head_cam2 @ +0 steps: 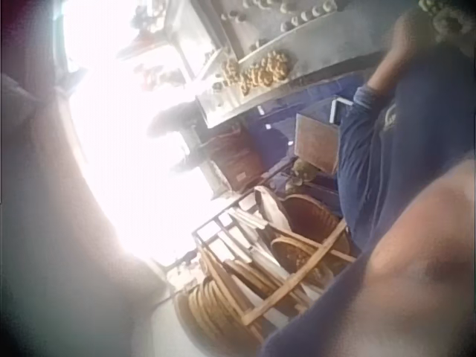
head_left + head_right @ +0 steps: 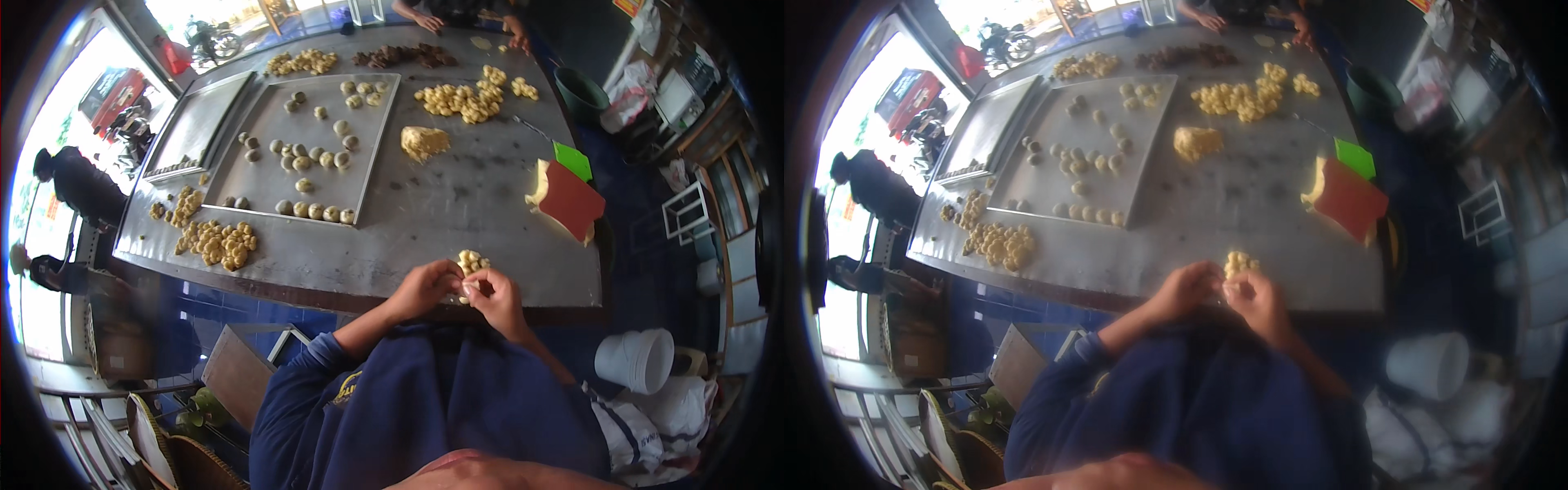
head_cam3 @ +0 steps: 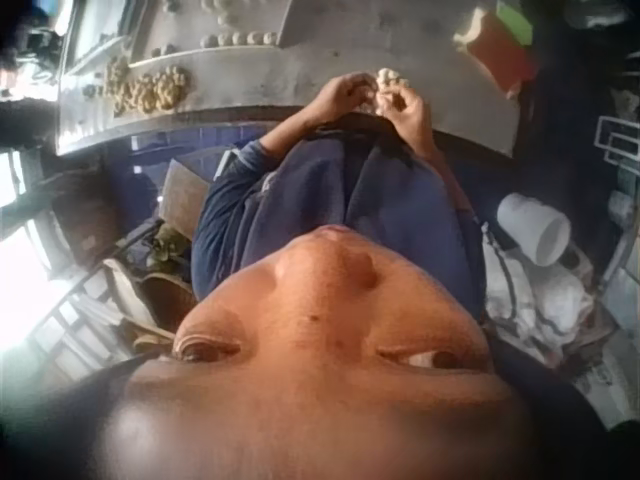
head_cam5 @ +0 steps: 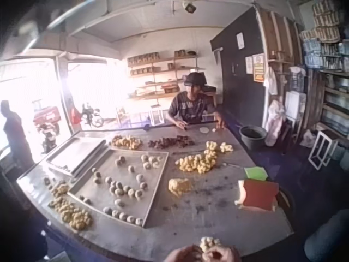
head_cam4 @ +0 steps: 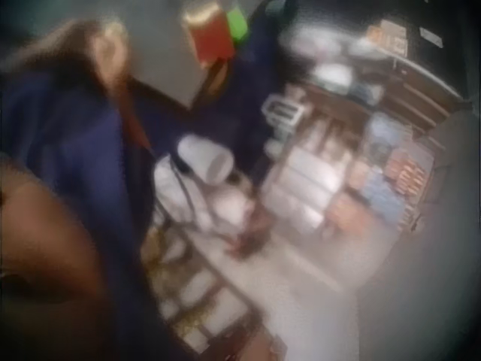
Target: The person shapes pieces of dough by hand on a metal table, rolling a long piece of dough and then pinching off and twisting smaller sections to form specific shapes.
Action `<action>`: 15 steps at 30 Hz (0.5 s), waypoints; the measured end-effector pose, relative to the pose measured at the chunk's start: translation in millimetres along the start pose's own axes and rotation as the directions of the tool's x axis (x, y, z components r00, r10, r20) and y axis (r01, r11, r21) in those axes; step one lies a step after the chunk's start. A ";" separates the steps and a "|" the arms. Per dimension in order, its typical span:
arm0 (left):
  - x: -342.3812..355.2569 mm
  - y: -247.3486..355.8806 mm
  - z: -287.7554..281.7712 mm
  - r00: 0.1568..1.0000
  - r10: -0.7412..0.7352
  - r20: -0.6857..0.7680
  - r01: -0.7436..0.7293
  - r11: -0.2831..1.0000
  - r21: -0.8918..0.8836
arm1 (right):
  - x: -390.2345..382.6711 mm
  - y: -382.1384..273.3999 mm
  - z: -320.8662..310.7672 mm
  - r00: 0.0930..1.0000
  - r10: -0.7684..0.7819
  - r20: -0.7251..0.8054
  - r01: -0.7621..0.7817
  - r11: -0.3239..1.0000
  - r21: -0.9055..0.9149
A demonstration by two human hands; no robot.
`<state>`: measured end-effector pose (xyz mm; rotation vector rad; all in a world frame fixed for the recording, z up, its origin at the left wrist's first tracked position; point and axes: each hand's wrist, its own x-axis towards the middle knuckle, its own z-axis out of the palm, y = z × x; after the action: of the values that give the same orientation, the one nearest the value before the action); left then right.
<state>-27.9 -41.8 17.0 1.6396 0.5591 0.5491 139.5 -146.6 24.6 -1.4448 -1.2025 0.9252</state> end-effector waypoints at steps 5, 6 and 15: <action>2.4 -5.9 -2.7 0.974 0.137 -0.181 -0.088 0.963 0.255 | 6.1 24.4 -1.7 0.939 0.226 0.257 -0.341 0.537 0.772; 1.9 -4.8 -4.3 0.979 0.115 -0.166 -0.059 0.948 0.311 | 8.1 26.4 -5.3 0.942 0.203 0.266 -0.334 0.519 0.787; -4.8 -20.1 -18.8 0.944 0.081 -0.321 0.074 0.894 0.442 | 34.2 41.4 -52.9 0.964 -0.172 -0.202 0.181 0.983 0.024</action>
<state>-44.6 -28.0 -0.7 1.9977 0.9921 0.7472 206.0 -124.9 -3.5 -1.3380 -1.1343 0.6634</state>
